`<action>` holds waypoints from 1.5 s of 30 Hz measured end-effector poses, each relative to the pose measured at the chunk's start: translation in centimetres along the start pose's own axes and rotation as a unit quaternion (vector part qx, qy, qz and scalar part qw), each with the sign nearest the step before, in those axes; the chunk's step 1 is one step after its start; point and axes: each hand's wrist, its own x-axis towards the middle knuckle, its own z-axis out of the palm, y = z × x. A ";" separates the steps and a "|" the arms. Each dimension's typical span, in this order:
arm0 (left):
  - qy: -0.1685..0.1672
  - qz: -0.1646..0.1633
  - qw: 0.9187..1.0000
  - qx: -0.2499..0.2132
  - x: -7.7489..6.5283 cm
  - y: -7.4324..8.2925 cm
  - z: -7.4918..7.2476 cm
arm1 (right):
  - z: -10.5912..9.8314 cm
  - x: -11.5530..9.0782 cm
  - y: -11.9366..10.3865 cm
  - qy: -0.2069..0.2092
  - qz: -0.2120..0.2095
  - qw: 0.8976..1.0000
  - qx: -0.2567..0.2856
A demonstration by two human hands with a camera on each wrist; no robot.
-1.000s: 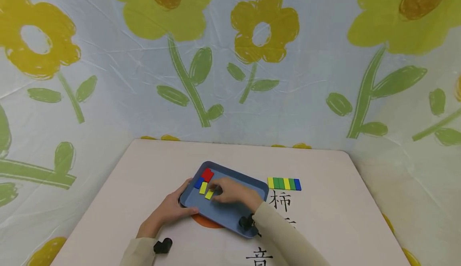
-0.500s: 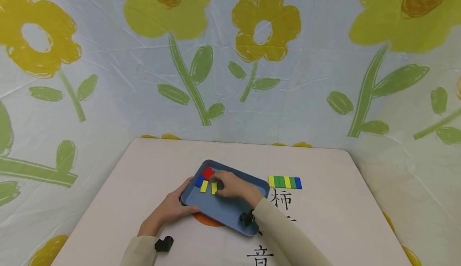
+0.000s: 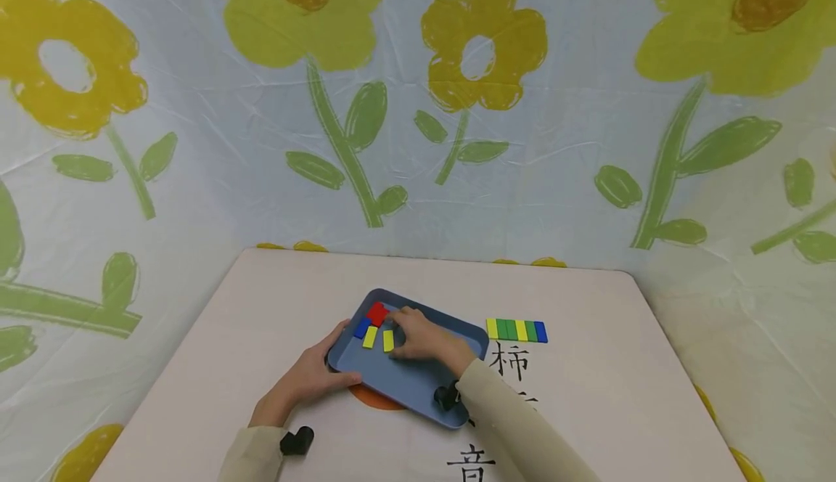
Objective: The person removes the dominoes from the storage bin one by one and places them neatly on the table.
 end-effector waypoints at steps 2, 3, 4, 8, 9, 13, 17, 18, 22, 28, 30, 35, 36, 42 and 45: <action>0.001 0.002 1.000 -0.002 0.0 0.1 0.0 | 0.1 0.1 0.0 0.000 0.000 1.000 -0.006; 0.001 0.002 1.000 -0.003 0.0 0.1 0.0 | 0.1 0.1 0.0 0.000 -0.001 1.000 -0.008; 0.000 0.001 1.000 -0.003 0.0 0.2 0.0 | 0.1 0.1 0.0 0.000 -0.002 1.000 -0.011; -0.001 -0.002 1.000 -0.004 0.1 0.3 0.0 | 0.2 0.0 -0.1 0.001 -0.006 1.000 -0.017; -0.001 -0.003 1.000 -0.003 0.0 0.3 0.0 | 0.2 0.0 0.0 0.001 -0.008 1.000 -0.018; -0.001 -0.003 1.000 -0.001 0.0 0.1 0.1 | 0.3 0.0 0.1 0.003 -0.008 1.000 -0.018; -0.001 -0.002 1.000 0.000 0.0 0.0 0.2 | 0.1 -0.4 0.2 0.009 -0.003 1.000 -0.002; -0.001 -0.002 1.000 0.000 0.0 0.0 0.2 | 0.0 -0.5 0.3 0.013 -0.003 1.000 0.002; 0.001 -0.006 1.000 0.000 -0.2 0.2 0.1 | -0.7 -1.2 0.5 0.023 -0.001 0.999 0.022; 0.004 -0.016 1.000 0.005 -0.3 0.4 0.0 | -1.7 -2.3 0.9 0.043 0.004 0.997 0.057; 0.004 -0.019 1.000 0.006 -0.2 0.4 0.0 | -2.0 -2.7 1.1 0.051 0.005 0.996 0.073; 0.005 -0.015 1.000 0.005 -0.2 0.3 0.0 | -2.9 -3.9 1.7 0.071 0.012 0.992 0.103; 0.005 -0.013 1.000 0.004 -0.2 0.2 0.0 | -3.1 -4.1 1.8 0.076 0.014 0.991 0.107; 0.006 -0.009 1.000 -0.001 -0.1 0.1 0.2 | -3.9 -5.3 2.6 0.107 0.019 0.987 0.116; 0.006 -0.010 1.000 0.001 -0.1 0.0 0.2 | -4.2 -6.0 3.0 0.123 0.022 0.986 0.114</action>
